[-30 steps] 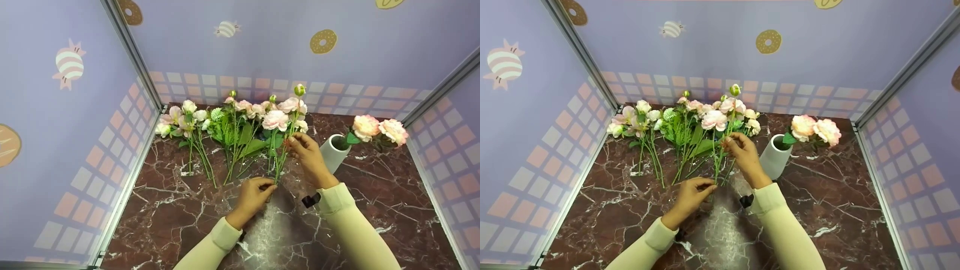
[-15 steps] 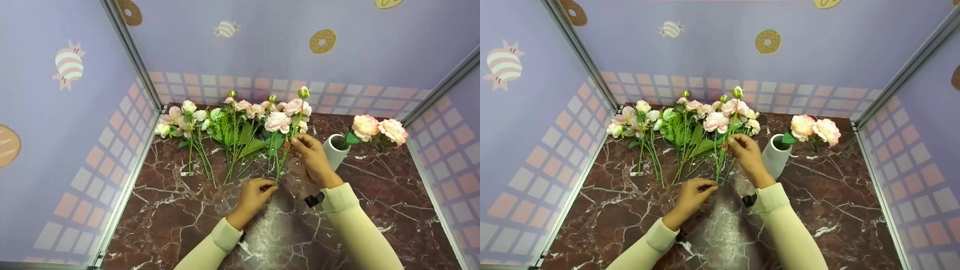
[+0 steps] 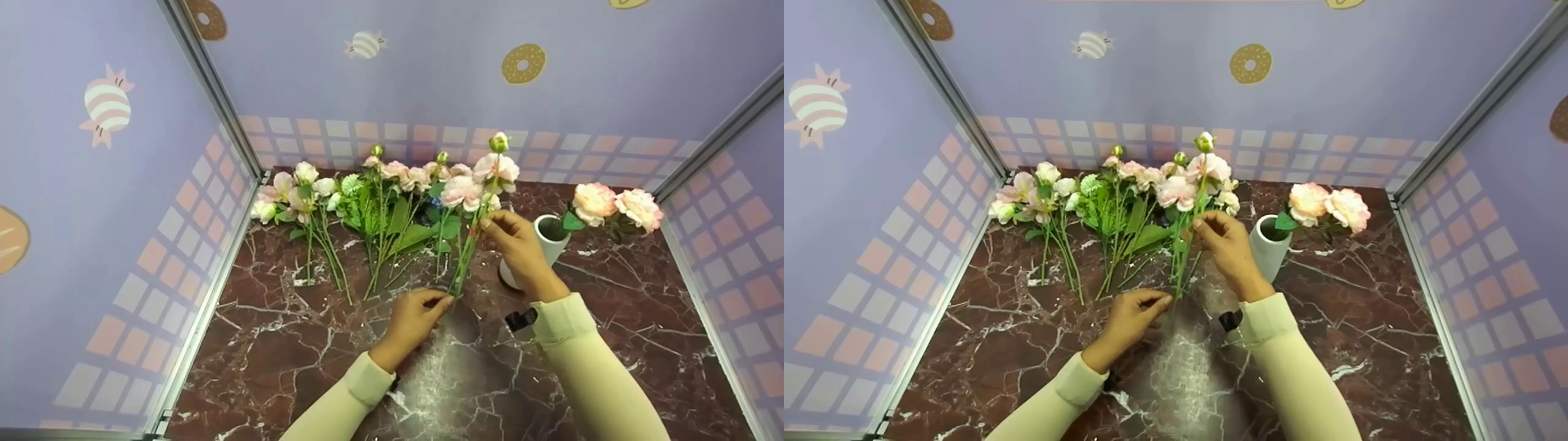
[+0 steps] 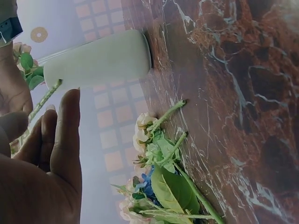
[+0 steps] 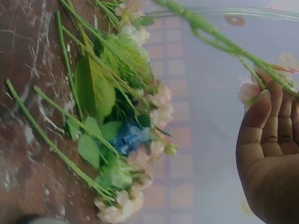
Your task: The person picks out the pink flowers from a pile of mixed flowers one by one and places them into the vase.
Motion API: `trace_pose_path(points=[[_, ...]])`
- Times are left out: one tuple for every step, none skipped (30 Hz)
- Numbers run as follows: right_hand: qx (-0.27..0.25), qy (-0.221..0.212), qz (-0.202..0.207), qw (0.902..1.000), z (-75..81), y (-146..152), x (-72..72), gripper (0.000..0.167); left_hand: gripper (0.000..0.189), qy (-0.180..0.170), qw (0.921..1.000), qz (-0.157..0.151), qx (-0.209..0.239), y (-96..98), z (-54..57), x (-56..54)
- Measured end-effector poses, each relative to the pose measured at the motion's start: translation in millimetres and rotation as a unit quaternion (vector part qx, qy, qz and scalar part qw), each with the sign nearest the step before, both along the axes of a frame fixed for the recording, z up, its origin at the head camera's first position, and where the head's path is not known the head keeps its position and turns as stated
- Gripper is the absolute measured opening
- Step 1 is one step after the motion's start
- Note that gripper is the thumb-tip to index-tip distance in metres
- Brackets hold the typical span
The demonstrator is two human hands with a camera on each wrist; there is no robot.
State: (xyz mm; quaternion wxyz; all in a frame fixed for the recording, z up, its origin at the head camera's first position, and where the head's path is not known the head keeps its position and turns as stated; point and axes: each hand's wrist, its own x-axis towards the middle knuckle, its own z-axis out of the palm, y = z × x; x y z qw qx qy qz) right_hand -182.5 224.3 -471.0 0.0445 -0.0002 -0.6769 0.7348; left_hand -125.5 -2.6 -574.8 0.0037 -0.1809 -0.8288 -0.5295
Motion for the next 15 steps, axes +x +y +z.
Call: trace_pose_path(points=[[0.005, 0.006, -0.003, 1.0000, 3.0, 2.7, 0.0, 0.018, 0.023, -0.007, 1.0000, 0.000, 0.006, -0.8, -0.5, 0.0], [0.010, 0.013, -0.007, 0.9998, 7.7, 6.4, 0.1, 0.017, 0.023, -0.014, 0.9998, -0.002, 0.012, -1.2, -0.9, -0.8], [0.018, 0.021, -0.014, 0.9995, 13.1, 10.6, 0.0, 0.015, 0.023, -0.020, 0.9996, -0.003, 0.018, -1.5, -1.2, -1.5], [0.029, 0.032, -0.023, 0.9988, 19.1, 15.1, -0.1, 0.014, 0.022, -0.025, 0.9994, -0.005, 0.024, -1.9, -1.3, -2.3], [0.037, 0.041, -0.034, 0.9979, 25.8, 19.6, 0.1, 0.013, 0.022, -0.030, 0.9992, -0.004, 0.026, -2.4, -1.4, -3.0], [0.043, 0.052, -0.048, 0.9966, 33.1, 23.7, 0.0, 0.012, 0.022, -0.035, 0.9989, -0.005, 0.032, -2.9, -1.7, -3.5], [0.053, 0.063, -0.063, 0.9946, 40.8, 28.0, 0.0, 0.012, 0.022, -0.038, 0.9987, -0.005, 0.035, -3.3, -1.9, -4.0], [0.070, 0.074, -0.081, 0.9915, 48.7, 32.1, 0.3, 0.011, 0.022, -0.040, 0.9985, -0.005, 0.038, -3.6, -2.4, -4.3], [0.087, 0.085, -0.101, 0.9875, 56.6, 35.9, 0.6, 0.011, 0.021, -0.042, 0.9982, -0.004, 0.041, -3.9, -2.6, -4.6], [0.102, 0.097, -0.120, 0.9827, 64.5, 39.4, 1.1, 0.010, 0.021, -0.042, 0.9982, -0.003, 0.042, -4.0, -3.0, -4.7], [0.117, 0.110, -0.138, 0.9773, 72.0, 42.4, 1.7, 0.009, 0.020, -0.043, 0.9982, -0.002, 0.043, -4.2, -3.6, -4.6], [0.133, 0.125, -0.156, 0.9707, 78.7, 44.9, 2.5, 0.008, 0.020, -0.045, 0.9980, 0.000, 0.044, -4.5, -4.3, -4.3], [0.153, 0.136, -0.175, 0.9630, 85.1, 47.0, 3.8, 0.007, 0.019, -0.044, 0.9981, 0.002, 0.042, -4.8, -4.9, -3.7], [0.170, 0.144, -0.192, 0.9559, 91.0, 49.2, 4.8, 0.006, 0.018, -0.043, 0.9983, 0.005, 0.039, -5.1, -5.6, -3.2], [0.182, 0.149, -0.205, 0.9501, 96.4, 50.9, 5.3, 0.006, 0.018, -0.040, 0.9986, 0.007, 0.034, -5.3, -6.2, -3.0]])
